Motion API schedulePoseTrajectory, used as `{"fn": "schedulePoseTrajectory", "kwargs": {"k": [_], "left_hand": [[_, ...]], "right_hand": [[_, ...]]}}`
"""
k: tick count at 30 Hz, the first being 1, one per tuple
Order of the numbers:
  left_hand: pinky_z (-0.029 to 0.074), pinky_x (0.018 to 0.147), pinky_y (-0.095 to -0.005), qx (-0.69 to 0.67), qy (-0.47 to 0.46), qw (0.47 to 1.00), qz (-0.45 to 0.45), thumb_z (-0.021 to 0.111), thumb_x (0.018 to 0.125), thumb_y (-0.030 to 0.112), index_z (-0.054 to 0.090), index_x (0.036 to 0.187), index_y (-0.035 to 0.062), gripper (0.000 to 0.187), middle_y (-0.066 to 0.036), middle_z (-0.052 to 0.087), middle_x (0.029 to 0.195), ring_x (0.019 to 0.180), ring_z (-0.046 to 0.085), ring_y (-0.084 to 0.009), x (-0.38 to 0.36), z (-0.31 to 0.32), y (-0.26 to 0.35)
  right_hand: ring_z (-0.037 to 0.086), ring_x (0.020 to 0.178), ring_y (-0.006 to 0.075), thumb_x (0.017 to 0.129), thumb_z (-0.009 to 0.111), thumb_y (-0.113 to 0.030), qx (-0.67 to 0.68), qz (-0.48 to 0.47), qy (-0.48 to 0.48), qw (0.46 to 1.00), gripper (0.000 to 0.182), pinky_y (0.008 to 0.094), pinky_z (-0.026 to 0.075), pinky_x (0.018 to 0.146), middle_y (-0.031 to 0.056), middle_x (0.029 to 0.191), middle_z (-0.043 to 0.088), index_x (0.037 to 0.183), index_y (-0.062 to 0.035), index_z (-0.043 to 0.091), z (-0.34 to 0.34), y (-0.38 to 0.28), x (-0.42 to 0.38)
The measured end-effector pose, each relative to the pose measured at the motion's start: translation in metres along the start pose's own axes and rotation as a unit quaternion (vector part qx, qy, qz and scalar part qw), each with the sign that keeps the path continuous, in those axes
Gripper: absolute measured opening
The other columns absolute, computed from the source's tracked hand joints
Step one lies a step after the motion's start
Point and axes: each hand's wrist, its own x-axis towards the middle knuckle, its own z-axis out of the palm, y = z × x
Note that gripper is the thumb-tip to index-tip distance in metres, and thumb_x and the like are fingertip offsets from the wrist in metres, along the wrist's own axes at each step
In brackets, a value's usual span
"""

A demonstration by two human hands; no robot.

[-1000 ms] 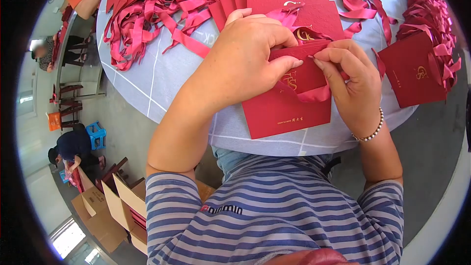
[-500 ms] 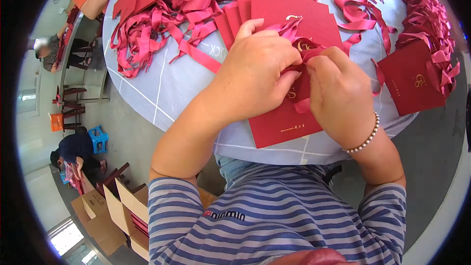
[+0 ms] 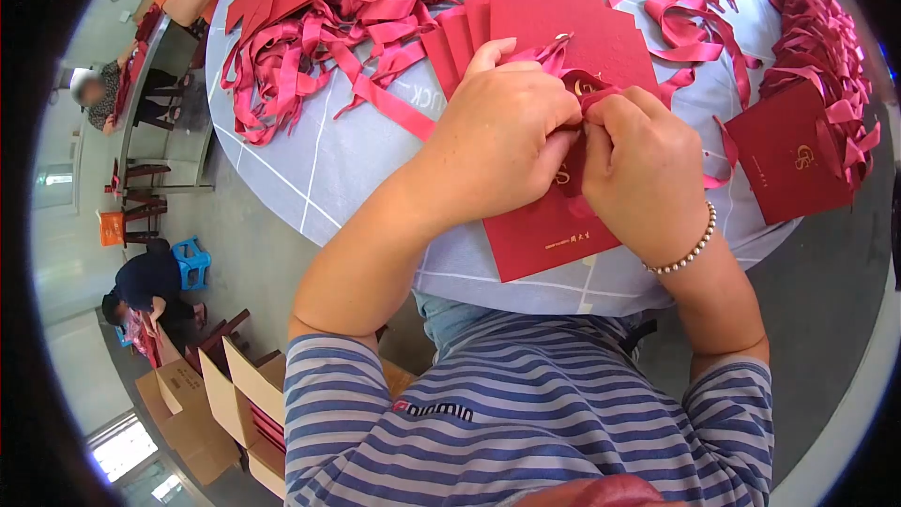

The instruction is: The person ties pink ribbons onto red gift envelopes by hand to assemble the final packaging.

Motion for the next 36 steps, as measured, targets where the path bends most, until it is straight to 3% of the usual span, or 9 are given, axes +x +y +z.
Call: {"fn": "schedulePoseTrajectory", "kwargs": {"k": [2,4,8,11,15,20,29,34,36], "left_hand": [[0.038,0.104,-0.0505,-0.028,0.002,1.0,0.003,0.071,0.075,0.003,0.066,0.082,0.0047,0.009,-0.008,0.062,0.075,0.078,0.063,-0.027,0.0,0.001,-0.002],[0.038,0.104,-0.0502,-0.02,0.0,1.0,0.003,0.071,0.076,0.004,0.066,0.083,0.0047,0.009,-0.008,0.062,0.075,0.078,0.063,-0.0268,0.0,0.001,0.0],[0.038,0.105,-0.049,-0.037,0.019,0.999,-0.018,0.074,0.077,0.006,0.067,0.083,0.0048,0.01,-0.007,0.064,0.077,0.078,0.063,-0.0253,0.0,-0.001,-0.004],[0.036,0.105,-0.0494,-0.043,0.016,0.999,-0.019,0.076,0.077,0.008,0.067,0.084,0.0052,0.011,-0.006,0.064,0.078,0.078,0.063,-0.0246,0.0,-0.007,-0.005],[0.035,0.106,-0.0504,-0.031,0.012,0.999,-0.024,0.078,0.076,0.01,0.068,0.083,0.0059,0.013,-0.005,0.063,0.077,0.079,0.062,-0.024,-0.001,-0.011,0.0],[0.034,0.107,-0.0526,-0.019,0.021,0.998,0.051,0.08,0.071,0.008,0.069,0.084,0.0072,0.017,-0.003,0.061,0.076,0.08,0.061,-0.0232,-0.001,-0.012,0.005],[0.037,0.105,-0.0544,0.017,0.054,0.99,0.128,0.081,0.065,0.005,0.07,0.083,0.0078,0.021,-0.001,0.059,0.073,0.074,0.059,-0.0214,0.002,-0.019,0.011],[0.038,0.104,-0.0549,0.053,0.071,0.983,0.161,0.08,0.065,0.005,0.069,0.079,0.0082,0.018,0.0,0.055,0.071,0.068,0.055,-0.0188,-0.001,-0.018,0.018],[0.038,0.104,-0.0549,0.063,0.08,0.979,0.175,0.079,0.064,0.005,0.069,0.078,0.0082,0.018,0.001,0.054,0.071,0.066,0.054,-0.0181,-0.002,-0.016,0.019]], "right_hand": [[0.064,0.068,0.0355,0.074,0.066,-0.002,-0.003,-0.004,0.001,1.0,0.003,0.0432,0.052,0.061,0.0178,0.073,0.064,0.076,0.0,0.065,0.002,0.006,0.002],[0.064,0.067,0.0343,0.076,0.065,-0.002,0.097,0.01,-0.012,0.995,0.003,0.042,0.051,0.059,0.0169,0.076,0.065,0.077,0.0004,0.065,0.001,0.016,0.005],[0.066,0.069,0.0329,0.077,0.069,-0.003,0.087,-0.008,0.003,0.996,0.007,0.0381,0.053,0.061,0.0158,0.076,0.066,0.081,0.0016,0.067,-0.004,0.015,0.003],[0.067,0.072,0.0317,0.075,0.075,-0.005,0.23,0.07,-0.086,0.967,0.018,0.0352,0.054,0.067,0.0148,0.081,0.066,0.091,0.0017,0.07,-0.026,0.021,0.004],[0.065,0.085,0.0286,0.071,0.079,-0.005,0.165,-0.057,-0.085,0.981,0.033,0.0348,0.052,0.076,0.0133,0.096,0.064,0.103,0.0001,0.07,-0.044,0.036,0.011],[0.061,0.084,0.0294,0.07,0.08,-0.005,0.137,-0.149,-0.097,0.974,0.029,0.0357,0.051,0.075,0.0123,0.091,0.061,0.096,0.0009,0.068,-0.042,0.042,0.018],[0.061,0.079,0.024,0.072,0.08,-0.004,0.245,-0.106,-0.106,0.958,0.021,0.0329,0.05,0.069,0.0108,0.085,0.059,0.085,0.0008,0.065,-0.042,0.034,0.025],[0.056,0.069,0.0206,0.079,0.078,-0.008,0.217,-0.124,-0.136,0.959,0.019,0.0323,0.044,0.06,0.0122,0.075,0.056,0.074,0.0032,0.064,-0.052,0.04,0.04],[0.054,0.062,0.0207,0.083,0.074,-0.013,0.172,-0.106,-0.279,0.939,0.023,0.0332,0.042,0.056,0.0153,0.068,0.055,0.072,0.0047,0.064,-0.057,0.037,0.049]]}}
